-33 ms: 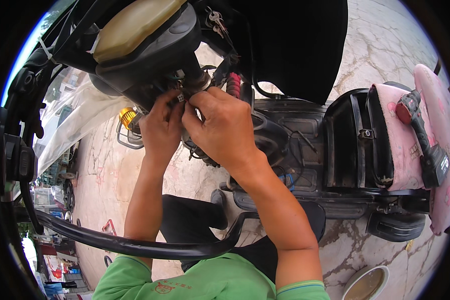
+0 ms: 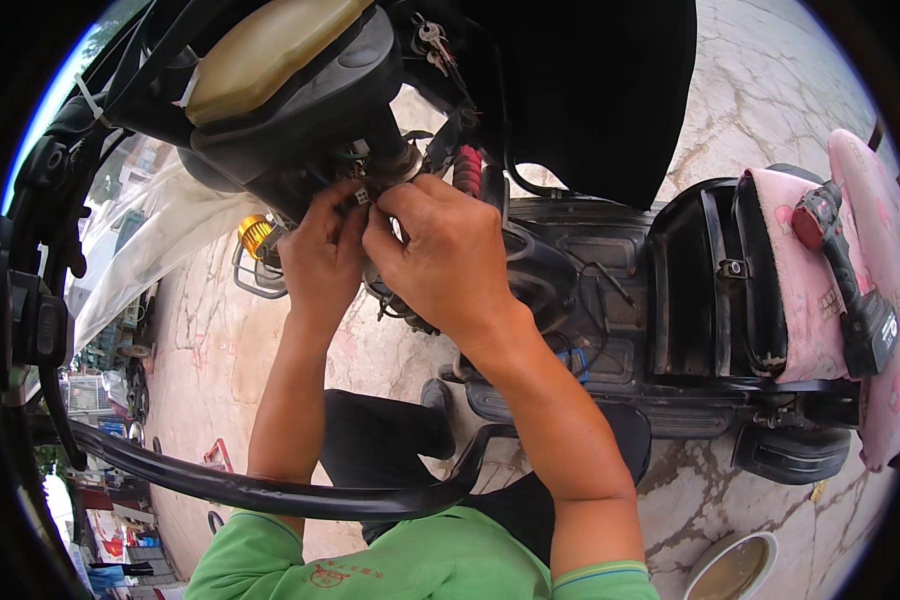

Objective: The person repairs the electrical wiring of a scooter's handlebar assembly. They use a multimeter to test connections, strip wire ends, and connect wires to the ignition switch and other components.

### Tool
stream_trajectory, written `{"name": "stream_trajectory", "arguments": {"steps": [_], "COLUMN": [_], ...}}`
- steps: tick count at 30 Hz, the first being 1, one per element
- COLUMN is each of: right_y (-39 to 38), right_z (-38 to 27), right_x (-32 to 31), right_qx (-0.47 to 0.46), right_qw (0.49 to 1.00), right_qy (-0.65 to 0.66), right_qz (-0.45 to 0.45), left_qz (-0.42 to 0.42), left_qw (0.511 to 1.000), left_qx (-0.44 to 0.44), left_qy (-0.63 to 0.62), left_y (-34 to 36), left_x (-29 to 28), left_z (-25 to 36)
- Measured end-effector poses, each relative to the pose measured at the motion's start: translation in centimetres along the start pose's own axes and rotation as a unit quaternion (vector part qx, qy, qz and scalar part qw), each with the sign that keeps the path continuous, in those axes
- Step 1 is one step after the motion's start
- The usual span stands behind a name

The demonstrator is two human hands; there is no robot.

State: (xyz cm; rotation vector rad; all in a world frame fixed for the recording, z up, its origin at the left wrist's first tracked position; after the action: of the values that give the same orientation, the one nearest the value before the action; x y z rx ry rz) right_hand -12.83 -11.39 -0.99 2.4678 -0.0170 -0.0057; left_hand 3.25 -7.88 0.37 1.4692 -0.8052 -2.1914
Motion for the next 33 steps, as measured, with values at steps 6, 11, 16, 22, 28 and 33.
{"name": "stream_trajectory", "arguments": {"steps": [6, 11, 16, 22, 28, 33], "right_y": [-0.1, -0.1, -0.1, -0.2, -0.1, -0.2], "right_z": [0.4, 0.5, 0.8, 0.8, 0.9, 1.3], "right_x": [0.6, 0.7, 1.0, 1.2, 1.3, 1.5], "right_qx": [-0.008, -0.004, -0.004, -0.004, 0.006, 0.006], "right_qw": [1.0, 1.0, 1.0, 1.0, 1.0, 0.999], "right_qy": [0.002, 0.011, 0.0, -0.016, -0.019, -0.033], "right_qz": [-0.002, -0.001, -0.002, 0.001, -0.004, 0.003], "left_qz": [0.02, 0.015, 0.019, 0.012, 0.017, 0.011], "left_qw": [1.0, 1.0, 1.0, 1.0, 0.999, 1.0], "left_qx": [0.015, 0.01, 0.016, 0.015, 0.023, 0.017], "left_qy": [-0.008, -0.009, -0.011, -0.007, -0.014, -0.018], "left_y": [-0.1, -0.1, -0.2, -0.1, -0.1, -0.1], "left_x": [0.1, 0.2, 0.2, 0.2, 0.2, 0.3], "left_z": [-0.1, -0.3, -0.5, -0.4, -0.2, -0.4]}}
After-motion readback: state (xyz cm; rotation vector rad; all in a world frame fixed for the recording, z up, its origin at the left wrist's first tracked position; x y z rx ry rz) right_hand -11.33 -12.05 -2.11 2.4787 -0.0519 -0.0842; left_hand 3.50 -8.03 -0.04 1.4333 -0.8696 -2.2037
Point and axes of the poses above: each hand's wrist, its own y-axis towards the middle knuckle, its own x-axis out of the palm, z = x × y, the point moved 9 cm from there along y, towards the middle knuckle, and after that the axes turned 7 degrees about x, right-handed, at the moved point
